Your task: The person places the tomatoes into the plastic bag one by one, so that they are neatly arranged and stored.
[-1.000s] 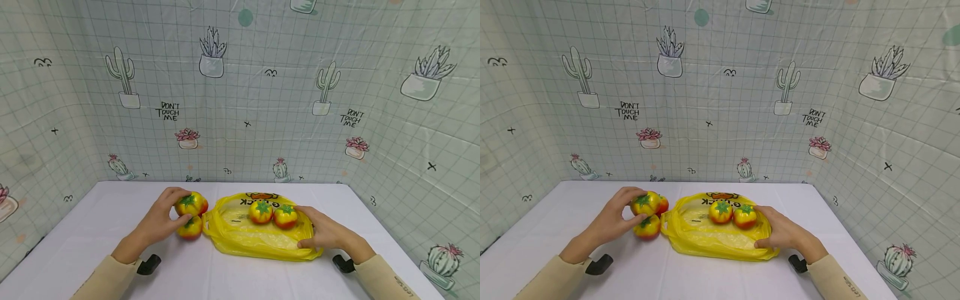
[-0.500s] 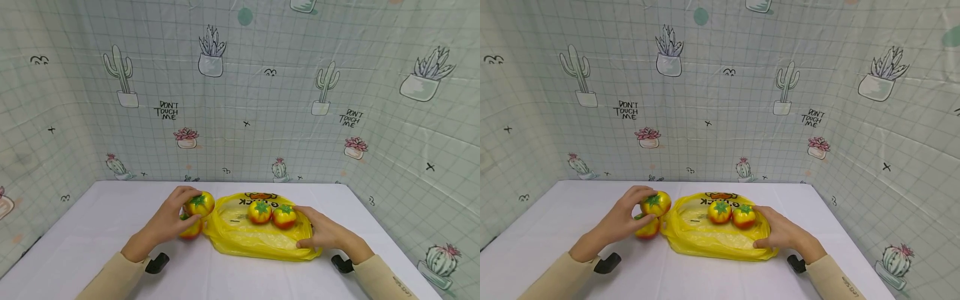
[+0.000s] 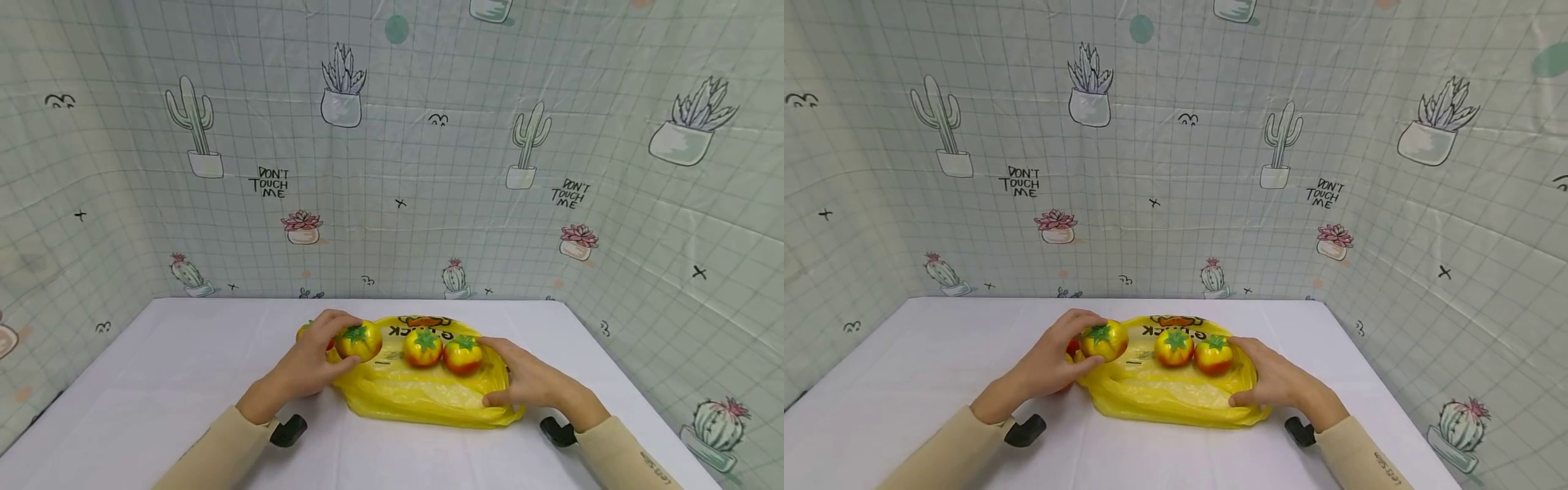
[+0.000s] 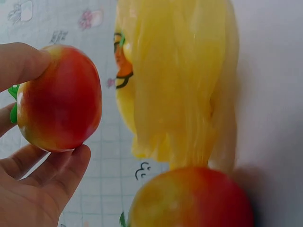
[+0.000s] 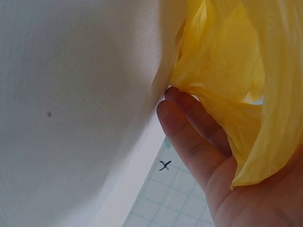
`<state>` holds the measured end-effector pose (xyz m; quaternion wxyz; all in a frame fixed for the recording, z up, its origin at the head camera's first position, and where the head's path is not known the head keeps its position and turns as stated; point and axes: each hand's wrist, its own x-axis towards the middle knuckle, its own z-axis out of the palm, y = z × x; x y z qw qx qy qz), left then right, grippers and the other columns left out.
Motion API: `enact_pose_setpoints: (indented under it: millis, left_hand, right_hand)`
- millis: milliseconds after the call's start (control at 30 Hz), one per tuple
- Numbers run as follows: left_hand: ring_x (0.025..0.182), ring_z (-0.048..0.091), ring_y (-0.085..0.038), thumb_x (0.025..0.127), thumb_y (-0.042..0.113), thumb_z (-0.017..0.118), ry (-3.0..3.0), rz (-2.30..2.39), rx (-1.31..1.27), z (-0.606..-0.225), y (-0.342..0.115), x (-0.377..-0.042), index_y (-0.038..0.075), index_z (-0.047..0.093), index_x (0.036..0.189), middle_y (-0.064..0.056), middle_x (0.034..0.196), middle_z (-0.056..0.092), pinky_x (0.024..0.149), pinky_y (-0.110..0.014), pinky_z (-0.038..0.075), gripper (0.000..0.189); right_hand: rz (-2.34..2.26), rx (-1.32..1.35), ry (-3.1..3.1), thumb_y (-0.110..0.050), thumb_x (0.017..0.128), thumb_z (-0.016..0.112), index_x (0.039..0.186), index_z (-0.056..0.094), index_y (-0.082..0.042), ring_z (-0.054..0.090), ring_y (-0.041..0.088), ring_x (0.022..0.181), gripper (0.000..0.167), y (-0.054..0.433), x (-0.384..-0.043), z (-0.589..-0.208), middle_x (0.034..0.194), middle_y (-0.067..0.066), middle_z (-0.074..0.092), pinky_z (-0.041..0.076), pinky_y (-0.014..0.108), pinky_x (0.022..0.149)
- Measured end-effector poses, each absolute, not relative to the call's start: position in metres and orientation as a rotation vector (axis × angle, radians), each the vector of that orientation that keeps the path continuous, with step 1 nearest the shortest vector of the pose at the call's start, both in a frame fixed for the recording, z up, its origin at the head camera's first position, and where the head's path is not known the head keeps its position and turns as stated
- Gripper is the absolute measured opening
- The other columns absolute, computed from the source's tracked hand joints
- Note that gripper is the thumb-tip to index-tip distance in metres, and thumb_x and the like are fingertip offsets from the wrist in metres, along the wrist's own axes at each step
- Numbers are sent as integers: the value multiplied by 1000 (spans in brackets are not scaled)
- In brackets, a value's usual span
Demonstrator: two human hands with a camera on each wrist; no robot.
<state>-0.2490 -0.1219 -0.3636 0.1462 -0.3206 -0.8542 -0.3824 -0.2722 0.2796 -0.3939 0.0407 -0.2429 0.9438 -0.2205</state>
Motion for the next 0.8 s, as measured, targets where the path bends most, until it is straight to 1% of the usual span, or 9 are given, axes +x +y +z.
enact_pose_setpoints:
  millis: [200, 367, 433, 800]
  left_hand:
    - [108, 51, -16, 83, 17, 75, -2483, -1091, -915, -367, -113, -252, 12, 55, 125, -4, 122, 48, 91, -34, 49, 47]
    - [107, 51, -16, 83, 18, 73, -2529, -1089, -903, -370, -105, -253, 10, 55, 125, -4, 122, 48, 92, -34, 49, 46]
    - [107, 51, -16, 84, 18, 73, -2560, -1081, -879, -370, -102, -254, 11, 55, 125, -4, 122, 47, 92, -33, 48, 46]
    - [106, 52, -17, 83, 19, 74, -2627, -1065, -767, -375, -90, -259, 13, 55, 127, -4, 121, 48, 92, -33, 48, 48]
  right_hand:
    - [-667, -717, 2886, -49, 67, 80, 145, 34, -17, 38, 33, 132, 97, 279, -272, -393, 146, 9, 39, 32, 58, 103]
    - [-675, -748, 2885, -49, 67, 80, 145, 34, -14, 38, 34, 132, 97, 281, -272, -393, 146, 10, 38, 32, 58, 104]
    - [-674, -769, 2890, -49, 67, 80, 145, 35, -13, 37, 35, 132, 97, 282, -272, -394, 146, 11, 38, 32, 58, 103]
    - [-667, -777, 2887, -49, 68, 80, 145, 35, -14, 37, 35, 132, 97, 280, -273, -395, 146, 11, 38, 32, 59, 103]
